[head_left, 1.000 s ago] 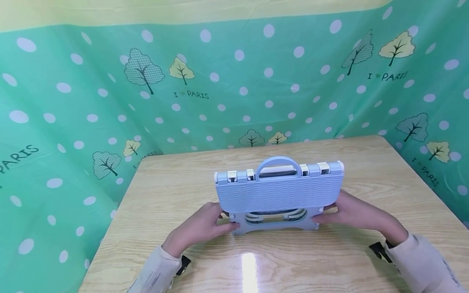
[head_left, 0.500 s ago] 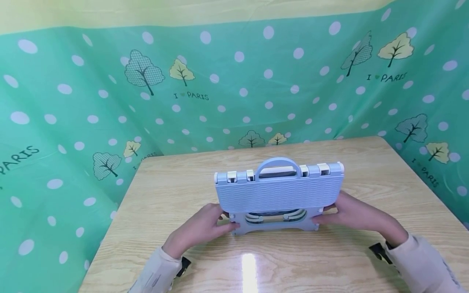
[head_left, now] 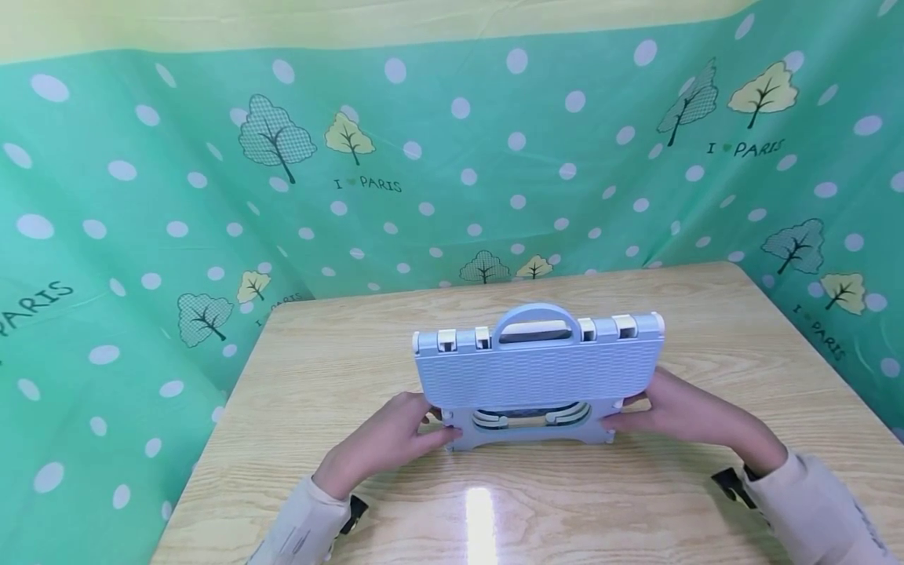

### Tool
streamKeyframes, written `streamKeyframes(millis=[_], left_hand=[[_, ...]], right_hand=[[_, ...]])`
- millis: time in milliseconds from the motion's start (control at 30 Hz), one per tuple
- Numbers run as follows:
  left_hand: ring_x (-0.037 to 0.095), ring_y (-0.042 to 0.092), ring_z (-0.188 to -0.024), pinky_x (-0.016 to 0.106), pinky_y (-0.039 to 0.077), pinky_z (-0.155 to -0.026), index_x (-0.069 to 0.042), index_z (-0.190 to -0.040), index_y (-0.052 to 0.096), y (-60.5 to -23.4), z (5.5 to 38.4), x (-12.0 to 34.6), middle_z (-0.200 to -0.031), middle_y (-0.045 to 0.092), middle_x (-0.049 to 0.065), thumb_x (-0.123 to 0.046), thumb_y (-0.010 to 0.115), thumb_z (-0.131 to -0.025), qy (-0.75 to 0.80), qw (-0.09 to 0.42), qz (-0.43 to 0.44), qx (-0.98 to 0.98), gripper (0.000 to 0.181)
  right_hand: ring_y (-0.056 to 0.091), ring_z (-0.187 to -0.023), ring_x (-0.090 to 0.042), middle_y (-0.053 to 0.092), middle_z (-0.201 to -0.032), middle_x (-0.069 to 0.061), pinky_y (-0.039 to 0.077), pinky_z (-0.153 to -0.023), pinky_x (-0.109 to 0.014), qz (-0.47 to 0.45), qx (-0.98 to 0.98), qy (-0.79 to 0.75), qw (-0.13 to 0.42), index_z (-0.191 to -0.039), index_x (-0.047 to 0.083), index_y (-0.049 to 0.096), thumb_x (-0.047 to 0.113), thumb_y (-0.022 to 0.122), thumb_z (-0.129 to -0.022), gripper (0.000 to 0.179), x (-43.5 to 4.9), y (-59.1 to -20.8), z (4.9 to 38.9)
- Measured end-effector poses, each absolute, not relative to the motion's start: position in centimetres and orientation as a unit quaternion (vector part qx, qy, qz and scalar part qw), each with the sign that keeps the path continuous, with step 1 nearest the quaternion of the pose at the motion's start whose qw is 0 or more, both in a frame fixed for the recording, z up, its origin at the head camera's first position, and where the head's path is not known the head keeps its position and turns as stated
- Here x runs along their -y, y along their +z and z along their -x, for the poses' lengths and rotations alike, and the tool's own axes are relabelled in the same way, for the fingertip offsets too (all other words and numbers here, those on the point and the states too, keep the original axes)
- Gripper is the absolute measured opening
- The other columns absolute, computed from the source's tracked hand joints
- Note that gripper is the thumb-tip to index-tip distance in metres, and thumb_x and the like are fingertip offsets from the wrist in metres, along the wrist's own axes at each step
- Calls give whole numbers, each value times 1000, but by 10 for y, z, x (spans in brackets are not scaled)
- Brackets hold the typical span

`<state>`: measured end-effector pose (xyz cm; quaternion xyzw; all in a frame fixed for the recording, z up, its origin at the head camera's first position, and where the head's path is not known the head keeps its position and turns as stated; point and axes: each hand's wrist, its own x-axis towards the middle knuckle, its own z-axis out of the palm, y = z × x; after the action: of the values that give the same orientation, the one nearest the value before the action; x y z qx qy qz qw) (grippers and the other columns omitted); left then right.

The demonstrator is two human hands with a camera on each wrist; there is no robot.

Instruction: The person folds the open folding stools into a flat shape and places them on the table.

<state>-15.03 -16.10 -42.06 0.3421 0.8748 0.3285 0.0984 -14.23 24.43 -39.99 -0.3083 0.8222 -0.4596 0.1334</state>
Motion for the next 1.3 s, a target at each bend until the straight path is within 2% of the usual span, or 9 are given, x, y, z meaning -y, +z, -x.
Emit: streamKeyframes(millis=[300, 600, 967, 1300], left_hand=[[7, 64, -100, 34, 56, -86, -33, -131, 57, -420, 149, 161, -117, 67, -18, -44, 62, -97, 324, 101, -332, -880, 36], [8, 64, -98, 33, 57, -84, -30, -137, 53, -421, 149, 161, -117, 67, -15, -45, 60, -98, 324, 98, -330, -882, 43], [6, 65, -96, 26, 56, -80, -29, -143, 50, -420, 149, 160, -118, 68, -11, -43, 60, -99, 316, 89, -327, -886, 48], [8, 66, -96, 25, 56, -79, -26, -145, 49, -421, 148, 160, -116, 69, -7, -42, 60, -99, 320, 88, -328, -884, 49]], right_hand=[[57, -119, -12, 50, -141, -12, 58, -84, -36, 306, -824, -458, 133, -145, 22, 41, 26, 77, -88, 67, -244, -399, 142], [56, -121, -13, 48, -143, -12, 57, -86, -37, 300, -826, -457, 134, -147, 23, 39, 27, 77, -89, 69, -245, -401, 143], [54, -123, -33, 46, -144, -14, 57, -86, -36, 292, -827, -459, 141, -148, 22, 38, 25, 76, -89, 70, -246, -402, 144], [54, -123, -35, 45, -145, -13, 57, -86, -35, 287, -830, -458, 140, -149, 21, 37, 23, 76, -89, 71, -246, -403, 145]])
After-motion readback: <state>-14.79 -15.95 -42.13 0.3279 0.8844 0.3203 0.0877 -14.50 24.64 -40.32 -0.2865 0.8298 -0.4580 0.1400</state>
